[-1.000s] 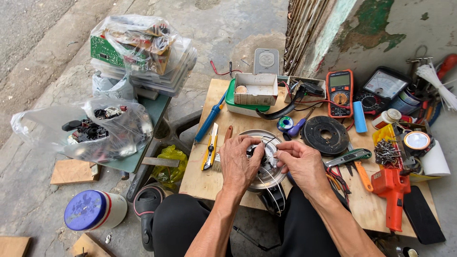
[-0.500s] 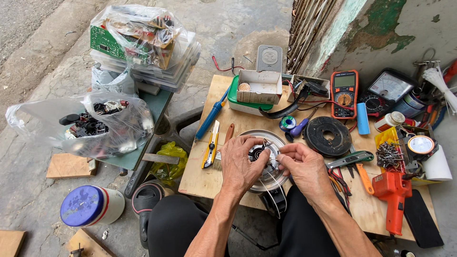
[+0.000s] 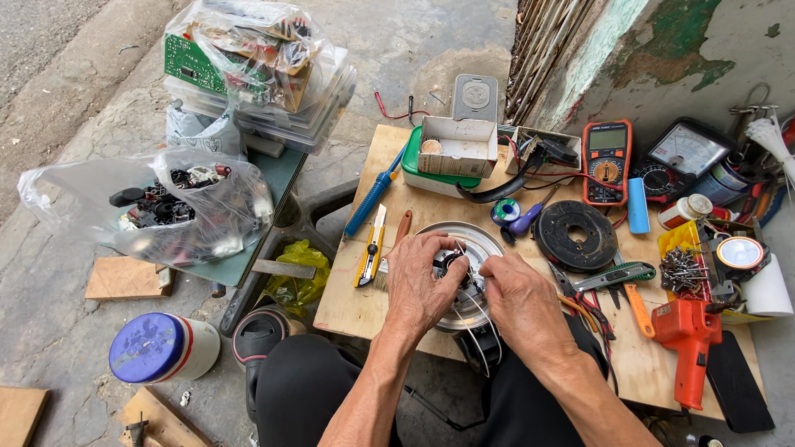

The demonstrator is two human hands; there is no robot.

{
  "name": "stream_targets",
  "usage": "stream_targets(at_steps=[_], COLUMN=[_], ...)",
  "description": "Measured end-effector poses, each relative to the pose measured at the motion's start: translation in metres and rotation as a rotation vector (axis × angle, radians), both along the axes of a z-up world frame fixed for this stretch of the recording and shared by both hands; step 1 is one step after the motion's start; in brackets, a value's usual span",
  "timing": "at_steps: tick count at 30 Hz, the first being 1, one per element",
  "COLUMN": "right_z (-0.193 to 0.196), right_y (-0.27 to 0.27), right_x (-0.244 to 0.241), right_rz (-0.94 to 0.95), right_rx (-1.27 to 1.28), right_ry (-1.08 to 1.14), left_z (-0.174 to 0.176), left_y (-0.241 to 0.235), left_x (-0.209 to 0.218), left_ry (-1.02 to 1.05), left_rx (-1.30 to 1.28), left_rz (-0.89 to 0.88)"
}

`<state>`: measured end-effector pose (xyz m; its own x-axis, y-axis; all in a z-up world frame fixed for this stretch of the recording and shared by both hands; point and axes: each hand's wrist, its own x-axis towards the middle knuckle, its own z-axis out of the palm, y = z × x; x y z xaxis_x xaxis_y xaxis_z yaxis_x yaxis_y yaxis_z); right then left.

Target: The person repairs the base of a stainless steel electric kettle. They use pliers to strip and twist wires, connect them to the heating element terminals, and secure the connections. The person also uses a screwdriver to tighten screws on the kettle base.

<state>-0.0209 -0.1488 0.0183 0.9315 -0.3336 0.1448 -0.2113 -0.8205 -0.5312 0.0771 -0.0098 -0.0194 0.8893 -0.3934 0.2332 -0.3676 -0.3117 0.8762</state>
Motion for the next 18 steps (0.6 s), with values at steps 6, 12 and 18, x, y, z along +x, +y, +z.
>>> stream_targets(at_steps=[6, 12, 18], right_z=[0.001, -0.006, -0.004], right_y=[-0.004, -0.005, -0.006], right_x=[-0.001, -0.004, -0.002], right_rz=[0.080, 0.063, 0.073], right_rx=[0.013, 0.068, 0.028], right_ry=[-0.047, -0.031, -0.035], left_z=[0.006, 0.011, 0.036], left_y=[0.002, 0.003, 0.007], left_x=[-0.002, -0.003, -0.006], left_ry=[0.039, 0.088, 0.101], left_rx=[0.031, 0.058, 0.080], left_rz=[-0.012, -0.011, -0.018])
